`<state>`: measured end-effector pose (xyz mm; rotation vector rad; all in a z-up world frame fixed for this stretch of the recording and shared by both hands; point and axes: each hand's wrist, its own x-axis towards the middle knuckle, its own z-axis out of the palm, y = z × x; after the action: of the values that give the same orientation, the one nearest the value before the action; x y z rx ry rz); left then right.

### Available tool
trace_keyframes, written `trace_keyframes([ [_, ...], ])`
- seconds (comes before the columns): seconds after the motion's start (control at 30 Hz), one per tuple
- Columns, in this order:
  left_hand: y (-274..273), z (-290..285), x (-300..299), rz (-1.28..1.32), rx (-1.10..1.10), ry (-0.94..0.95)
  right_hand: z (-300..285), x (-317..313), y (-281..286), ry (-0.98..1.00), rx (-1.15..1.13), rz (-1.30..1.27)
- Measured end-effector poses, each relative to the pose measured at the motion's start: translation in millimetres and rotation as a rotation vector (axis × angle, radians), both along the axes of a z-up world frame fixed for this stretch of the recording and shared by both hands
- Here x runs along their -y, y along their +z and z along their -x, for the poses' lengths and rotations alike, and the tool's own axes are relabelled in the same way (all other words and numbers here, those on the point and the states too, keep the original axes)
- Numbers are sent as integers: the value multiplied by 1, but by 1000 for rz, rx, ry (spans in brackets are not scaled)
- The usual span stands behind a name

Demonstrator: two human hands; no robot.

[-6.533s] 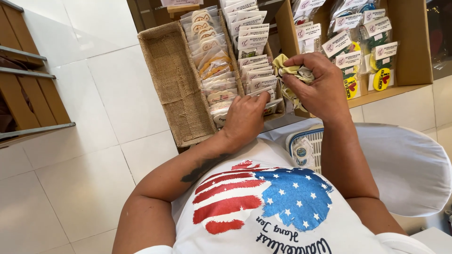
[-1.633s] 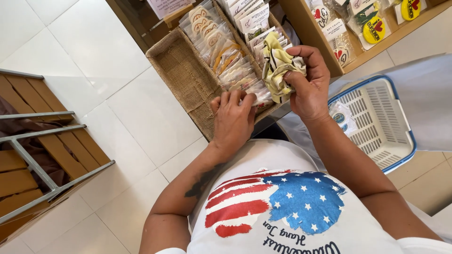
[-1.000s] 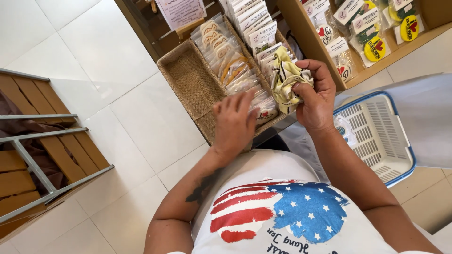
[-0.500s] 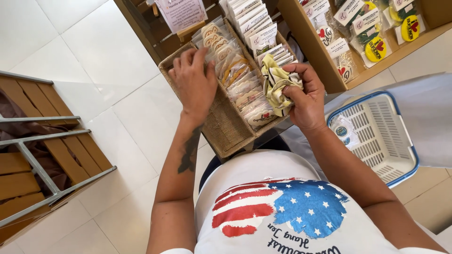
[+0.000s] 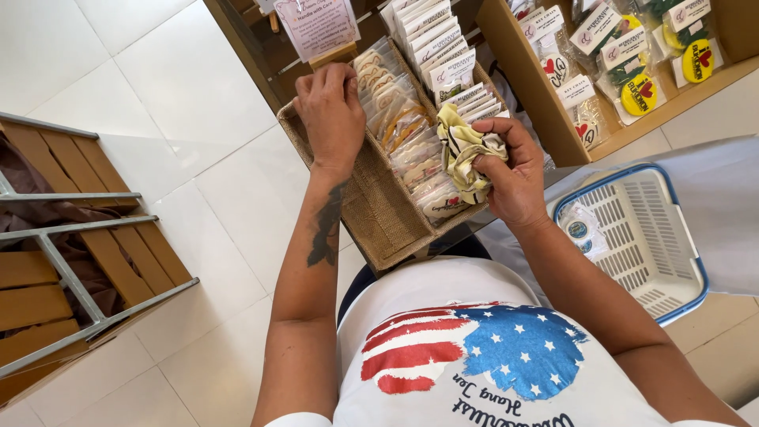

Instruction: Wiping small packaged souvenir items with a cloth and organizing them into display trays.

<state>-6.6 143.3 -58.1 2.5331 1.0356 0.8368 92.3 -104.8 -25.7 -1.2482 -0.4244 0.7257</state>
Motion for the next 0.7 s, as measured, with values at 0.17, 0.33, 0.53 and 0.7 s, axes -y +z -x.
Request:
trace_keyframes([
  [0.17, 2, 7, 9, 43, 32, -78, 1, -5, 3, 8, 5, -6],
  [0.33, 1, 16, 8, 203, 17, -170, 2, -12, 5, 46, -11, -7],
  [0.53, 6, 22, 7, 132, -144, -259, 2, -16, 7, 71, 38, 35],
  [0.7, 2, 22, 3, 108, -88, -245, -1, -19, 8, 59, -17, 19],
])
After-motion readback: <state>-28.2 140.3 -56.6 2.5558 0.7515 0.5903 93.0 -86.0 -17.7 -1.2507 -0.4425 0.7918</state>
